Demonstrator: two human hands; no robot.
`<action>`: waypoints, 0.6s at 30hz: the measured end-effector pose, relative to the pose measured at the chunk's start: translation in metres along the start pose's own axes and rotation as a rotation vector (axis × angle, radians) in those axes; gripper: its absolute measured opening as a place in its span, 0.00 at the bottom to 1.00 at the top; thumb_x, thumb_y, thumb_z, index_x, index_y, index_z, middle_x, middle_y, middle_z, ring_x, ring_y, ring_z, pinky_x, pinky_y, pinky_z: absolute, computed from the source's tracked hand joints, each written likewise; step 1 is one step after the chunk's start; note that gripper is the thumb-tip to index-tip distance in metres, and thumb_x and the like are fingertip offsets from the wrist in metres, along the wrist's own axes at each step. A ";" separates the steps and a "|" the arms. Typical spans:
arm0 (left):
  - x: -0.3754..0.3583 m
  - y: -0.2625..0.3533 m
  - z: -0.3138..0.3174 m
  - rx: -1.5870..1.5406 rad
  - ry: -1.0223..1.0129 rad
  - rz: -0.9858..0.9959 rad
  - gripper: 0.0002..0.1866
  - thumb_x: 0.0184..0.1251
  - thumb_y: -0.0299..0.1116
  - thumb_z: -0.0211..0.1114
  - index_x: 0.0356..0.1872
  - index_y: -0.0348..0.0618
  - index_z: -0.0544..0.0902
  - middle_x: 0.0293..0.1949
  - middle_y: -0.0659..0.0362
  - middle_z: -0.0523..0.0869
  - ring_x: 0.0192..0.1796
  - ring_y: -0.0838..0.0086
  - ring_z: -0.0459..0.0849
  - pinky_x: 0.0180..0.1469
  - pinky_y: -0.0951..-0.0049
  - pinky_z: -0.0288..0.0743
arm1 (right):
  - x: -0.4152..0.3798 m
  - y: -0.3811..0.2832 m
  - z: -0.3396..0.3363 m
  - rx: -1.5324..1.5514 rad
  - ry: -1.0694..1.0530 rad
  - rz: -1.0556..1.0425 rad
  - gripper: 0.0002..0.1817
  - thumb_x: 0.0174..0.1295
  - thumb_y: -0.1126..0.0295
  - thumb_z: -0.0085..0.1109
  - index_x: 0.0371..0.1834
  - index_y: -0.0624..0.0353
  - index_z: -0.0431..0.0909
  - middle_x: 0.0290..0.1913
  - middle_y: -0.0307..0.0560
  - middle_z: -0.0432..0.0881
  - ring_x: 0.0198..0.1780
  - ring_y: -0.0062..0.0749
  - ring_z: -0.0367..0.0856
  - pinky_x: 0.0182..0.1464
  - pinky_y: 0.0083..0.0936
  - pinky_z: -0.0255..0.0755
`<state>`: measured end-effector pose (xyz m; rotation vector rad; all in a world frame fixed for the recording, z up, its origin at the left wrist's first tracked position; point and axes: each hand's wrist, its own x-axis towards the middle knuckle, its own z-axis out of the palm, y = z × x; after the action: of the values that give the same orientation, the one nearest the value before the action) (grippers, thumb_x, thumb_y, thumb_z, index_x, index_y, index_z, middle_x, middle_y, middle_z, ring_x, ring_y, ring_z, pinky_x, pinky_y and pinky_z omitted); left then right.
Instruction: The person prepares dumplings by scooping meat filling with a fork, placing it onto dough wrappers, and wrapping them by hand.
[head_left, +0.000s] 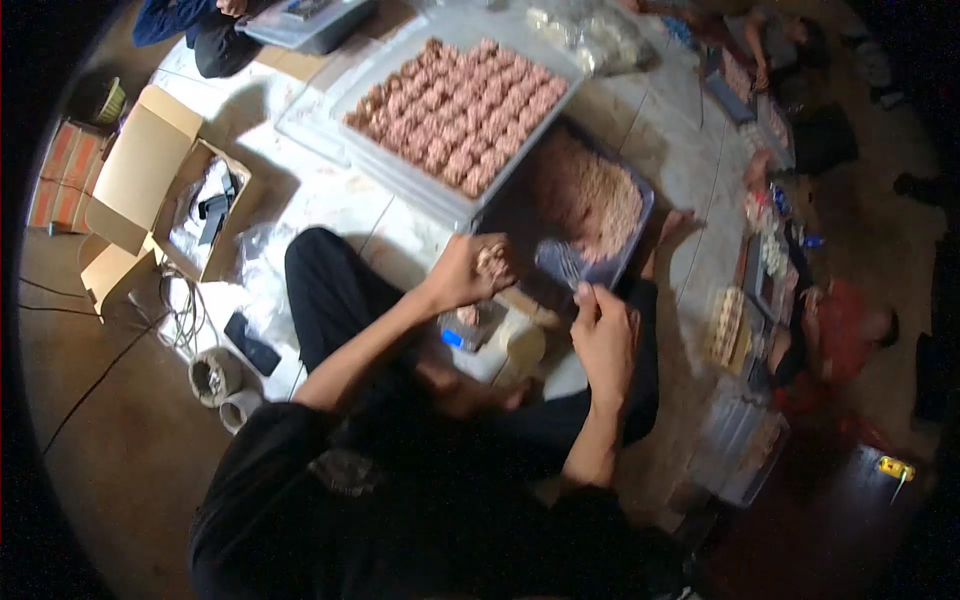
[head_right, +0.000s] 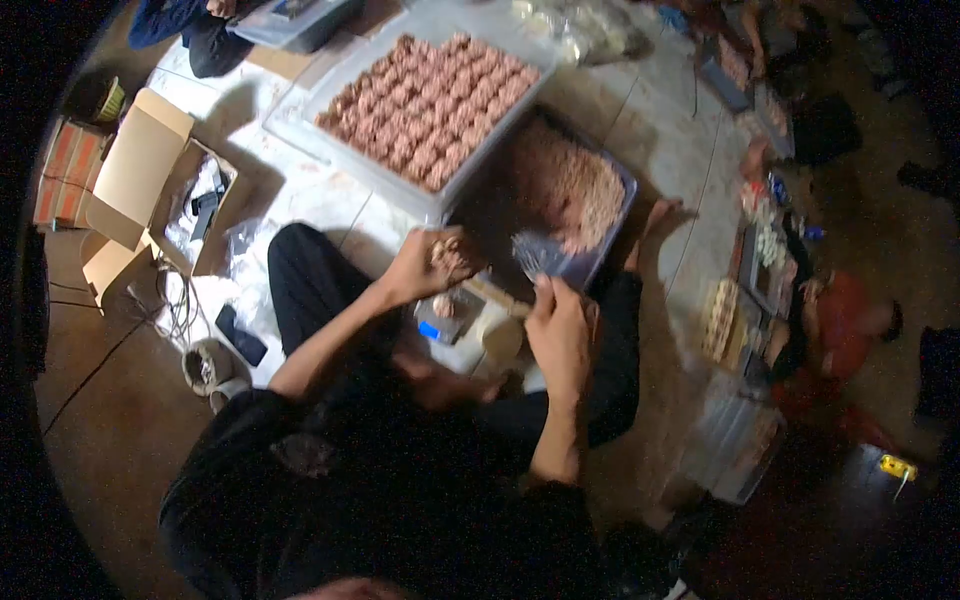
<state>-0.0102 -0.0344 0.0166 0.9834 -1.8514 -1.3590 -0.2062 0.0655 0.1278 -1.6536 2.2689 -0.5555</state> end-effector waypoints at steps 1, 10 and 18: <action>-0.007 -0.002 0.008 0.029 -0.024 0.023 0.14 0.58 0.35 0.77 0.32 0.38 0.81 0.26 0.49 0.82 0.28 0.56 0.81 0.36 0.63 0.79 | -0.015 -0.014 -0.007 0.067 -0.016 -0.120 0.13 0.73 0.65 0.58 0.33 0.63 0.83 0.35 0.64 0.86 0.38 0.63 0.84 0.41 0.53 0.75; -0.001 0.011 0.011 0.250 -0.016 0.141 0.21 0.54 0.42 0.79 0.40 0.34 0.86 0.35 0.41 0.88 0.37 0.46 0.87 0.43 0.58 0.83 | -0.030 -0.036 -0.020 -0.097 -0.150 -0.243 0.11 0.73 0.68 0.57 0.36 0.64 0.82 0.35 0.63 0.85 0.36 0.62 0.85 0.38 0.50 0.76; -0.003 0.040 0.011 -0.356 -0.055 0.206 0.12 0.54 0.25 0.80 0.32 0.36 0.82 0.26 0.63 0.82 0.33 0.82 0.79 0.37 0.72 0.76 | -0.042 -0.052 -0.034 -0.088 -0.197 -0.309 0.07 0.73 0.72 0.57 0.39 0.63 0.80 0.37 0.61 0.84 0.39 0.62 0.85 0.42 0.50 0.77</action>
<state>-0.0252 -0.0188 0.0519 0.5635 -1.6207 -1.5298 -0.1646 0.0961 0.1815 -2.0220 1.9381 -0.3419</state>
